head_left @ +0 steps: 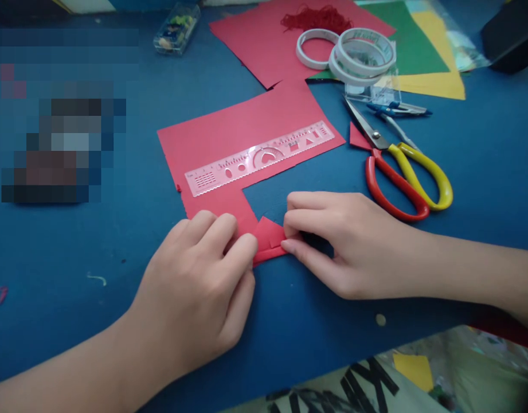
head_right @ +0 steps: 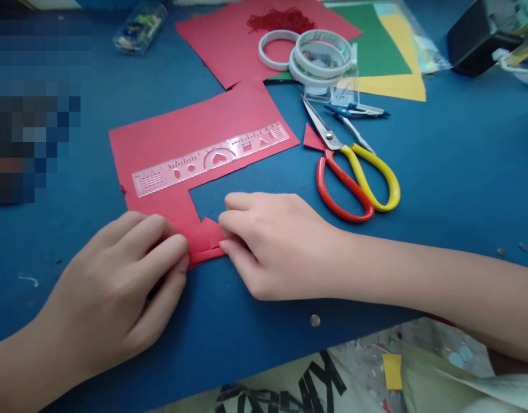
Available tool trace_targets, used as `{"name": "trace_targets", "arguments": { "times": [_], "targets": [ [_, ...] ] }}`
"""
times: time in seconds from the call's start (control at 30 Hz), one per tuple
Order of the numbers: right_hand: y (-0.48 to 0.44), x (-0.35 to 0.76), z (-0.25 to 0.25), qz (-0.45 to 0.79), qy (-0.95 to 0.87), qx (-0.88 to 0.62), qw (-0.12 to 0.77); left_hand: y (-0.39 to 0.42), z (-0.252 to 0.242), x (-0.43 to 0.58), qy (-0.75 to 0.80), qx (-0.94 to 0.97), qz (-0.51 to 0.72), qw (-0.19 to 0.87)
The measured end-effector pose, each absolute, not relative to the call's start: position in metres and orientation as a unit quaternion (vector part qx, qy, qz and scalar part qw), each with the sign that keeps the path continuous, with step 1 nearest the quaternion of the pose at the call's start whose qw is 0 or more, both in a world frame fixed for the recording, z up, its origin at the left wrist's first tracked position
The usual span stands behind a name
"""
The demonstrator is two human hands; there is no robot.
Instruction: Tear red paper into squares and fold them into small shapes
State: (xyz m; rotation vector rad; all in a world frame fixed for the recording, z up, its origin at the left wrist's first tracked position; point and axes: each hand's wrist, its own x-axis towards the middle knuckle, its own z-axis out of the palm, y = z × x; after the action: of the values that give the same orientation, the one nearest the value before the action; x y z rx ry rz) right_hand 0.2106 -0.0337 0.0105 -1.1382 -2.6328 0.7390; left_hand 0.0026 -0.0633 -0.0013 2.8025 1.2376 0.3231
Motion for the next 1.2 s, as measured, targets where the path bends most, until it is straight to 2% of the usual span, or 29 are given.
{"name": "trace_targets", "arguments": {
  "times": [0.67,0.8,0.97,1.2],
  "targets": [
    [-0.031,0.208,0.014,0.240,-0.884,-0.394,0.075,-0.061,0.003,0.006,0.411,0.906,0.097,0.018],
    [-0.030,0.209,0.013,0.243,-0.883,-0.394,0.076,-0.062,0.002,0.005,0.425,0.897,0.119,-0.013],
    [-0.031,0.210,0.011,0.244,-0.883,-0.393,0.080,-0.068,-0.001,-0.002,0.293,0.932,0.207,-0.048],
    [-0.031,0.209,0.010,0.234,-0.885,-0.394,0.082,-0.082,-0.003,-0.006,0.221,0.958,0.167,-0.077]
  ]
}}
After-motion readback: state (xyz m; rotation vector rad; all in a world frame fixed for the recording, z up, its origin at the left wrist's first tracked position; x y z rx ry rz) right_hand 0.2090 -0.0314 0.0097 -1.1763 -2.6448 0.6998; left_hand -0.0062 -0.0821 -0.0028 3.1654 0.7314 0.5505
